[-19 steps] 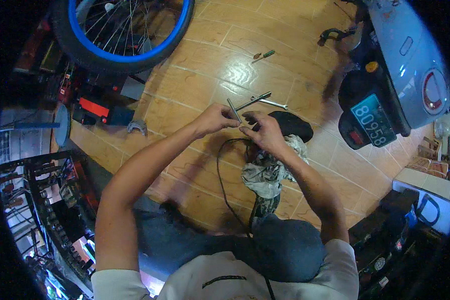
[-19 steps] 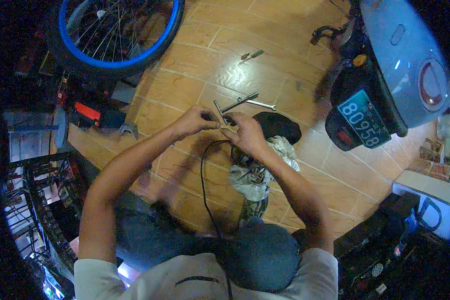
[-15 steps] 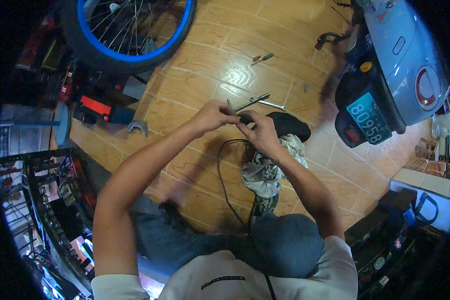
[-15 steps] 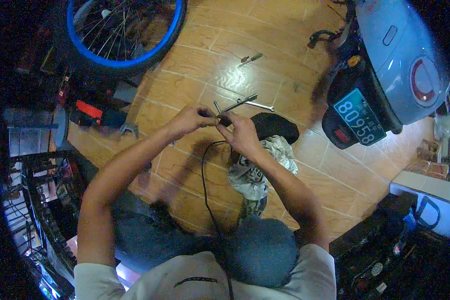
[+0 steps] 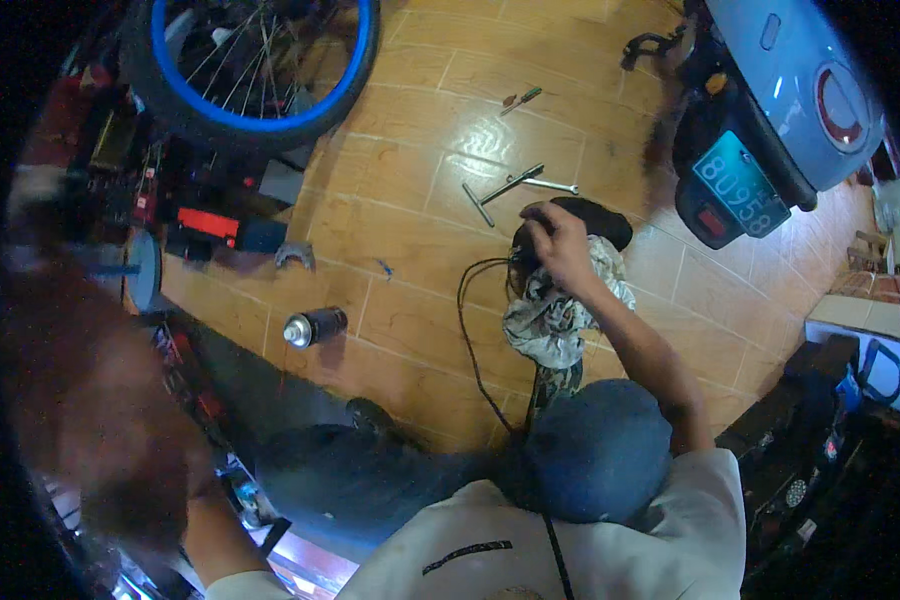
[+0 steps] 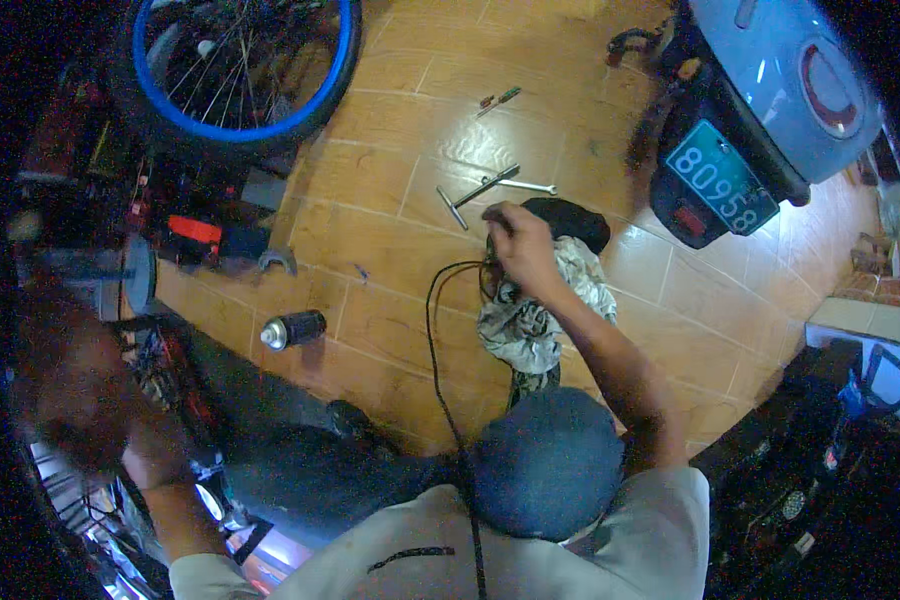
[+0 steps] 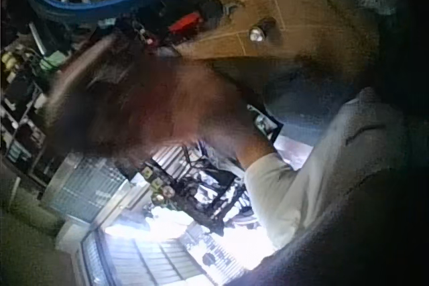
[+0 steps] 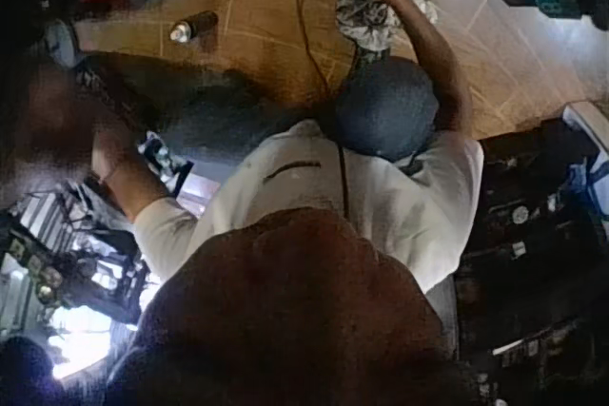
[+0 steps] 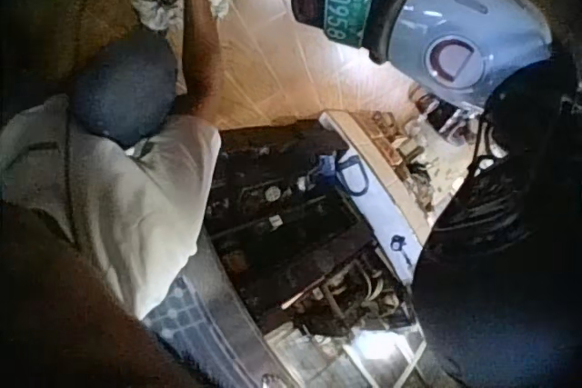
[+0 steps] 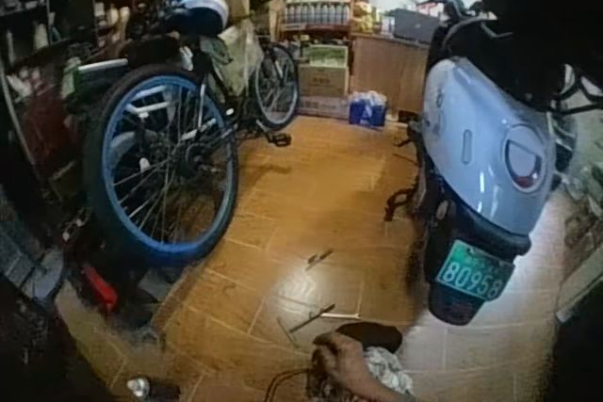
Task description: The person removes a plastic cover from the front of a light blue scooter, then uses a T-handle wrench to loosen and tighten bolts on the scooter's front assembly. The person reattaches the cover and continues adjusting components near the headlight.
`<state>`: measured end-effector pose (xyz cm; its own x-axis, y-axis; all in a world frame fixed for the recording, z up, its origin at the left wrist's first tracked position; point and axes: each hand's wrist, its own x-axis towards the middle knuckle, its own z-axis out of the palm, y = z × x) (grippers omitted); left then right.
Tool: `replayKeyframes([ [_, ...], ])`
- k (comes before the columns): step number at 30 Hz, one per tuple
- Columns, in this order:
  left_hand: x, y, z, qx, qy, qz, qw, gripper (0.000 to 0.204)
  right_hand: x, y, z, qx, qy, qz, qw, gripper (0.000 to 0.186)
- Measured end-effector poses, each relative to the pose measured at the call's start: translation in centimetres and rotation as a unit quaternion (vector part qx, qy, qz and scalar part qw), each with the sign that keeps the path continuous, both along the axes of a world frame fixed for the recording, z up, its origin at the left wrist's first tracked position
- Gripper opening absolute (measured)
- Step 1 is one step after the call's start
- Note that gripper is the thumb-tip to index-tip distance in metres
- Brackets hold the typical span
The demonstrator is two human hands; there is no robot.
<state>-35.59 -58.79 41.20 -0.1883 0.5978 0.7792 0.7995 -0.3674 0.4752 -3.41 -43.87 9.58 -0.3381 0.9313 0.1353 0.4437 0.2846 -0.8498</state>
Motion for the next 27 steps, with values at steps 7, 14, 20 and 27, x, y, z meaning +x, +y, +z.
replayKeyframes([
  [7,-3.5,-4.6,1.5,0.048,0.037,0.064,0.996,0.051,0.7,0.1,-1.8,0.048,-0.057,-0.009,0.997,0.016],
  [14,-5.2,-5.2,0.5,0.061,0.033,0.109,0.992,0.053,2.5,1.2,-4.7,0.141,-0.075,-0.029,0.987,0.018],
  [20,-10.3,-1.4,0.8,0.109,0.012,0.172,0.979,0.056,3.8,0.6,-4.8,-0.016,-0.115,-0.037,0.993,0.02],
  [27,-12.1,-3.2,1.8,0.142,-0.014,0.24,0.96,0.058,4.9,0.7,-7.3,-0.016,-0.188,-0.081,0.979,0.031],
])
